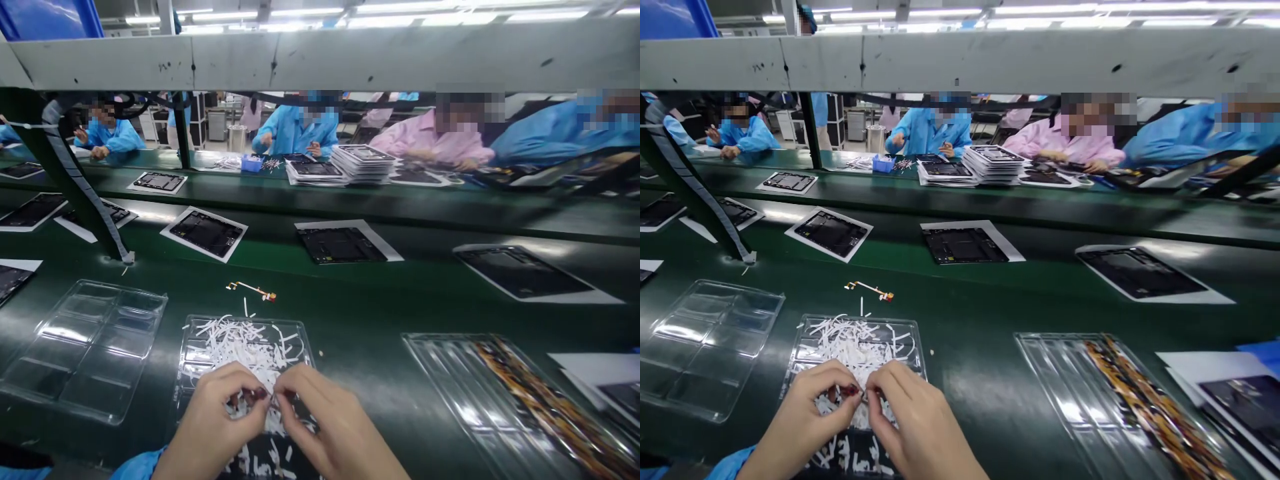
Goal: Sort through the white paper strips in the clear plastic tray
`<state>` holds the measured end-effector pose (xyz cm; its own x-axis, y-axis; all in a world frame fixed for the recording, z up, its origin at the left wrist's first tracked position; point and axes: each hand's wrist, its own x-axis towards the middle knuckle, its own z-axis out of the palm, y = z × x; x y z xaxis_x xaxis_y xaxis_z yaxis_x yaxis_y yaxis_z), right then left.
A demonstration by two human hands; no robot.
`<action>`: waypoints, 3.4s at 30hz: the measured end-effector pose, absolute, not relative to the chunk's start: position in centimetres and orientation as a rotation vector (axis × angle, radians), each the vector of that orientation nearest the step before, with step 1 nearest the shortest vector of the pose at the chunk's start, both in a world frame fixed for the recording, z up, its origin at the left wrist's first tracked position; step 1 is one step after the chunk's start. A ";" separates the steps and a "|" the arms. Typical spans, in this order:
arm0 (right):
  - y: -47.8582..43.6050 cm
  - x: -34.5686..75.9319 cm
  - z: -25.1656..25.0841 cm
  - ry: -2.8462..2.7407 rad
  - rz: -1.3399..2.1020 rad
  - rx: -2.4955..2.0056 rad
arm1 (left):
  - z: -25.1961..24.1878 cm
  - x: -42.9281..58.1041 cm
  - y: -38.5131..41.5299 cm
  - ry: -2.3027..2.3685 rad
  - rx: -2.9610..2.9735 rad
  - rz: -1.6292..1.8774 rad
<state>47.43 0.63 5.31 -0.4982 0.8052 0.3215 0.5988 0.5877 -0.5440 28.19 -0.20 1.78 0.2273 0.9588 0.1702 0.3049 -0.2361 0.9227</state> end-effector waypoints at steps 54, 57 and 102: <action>1.0 45.5 1.4 -2.267 -0.251 -0.961 | 0.6 28.1 0.5 1.324 0.988 0.987; 1.0 45.5 0.8 -2.273 -0.362 -0.957 | 0.8 28.4 0.0 1.343 0.982 1.006; 9.4 53.0 -0.2 -2.399 -0.009 -1.240 | -1.0 -1.8 -0.4 2.245 1.186 1.124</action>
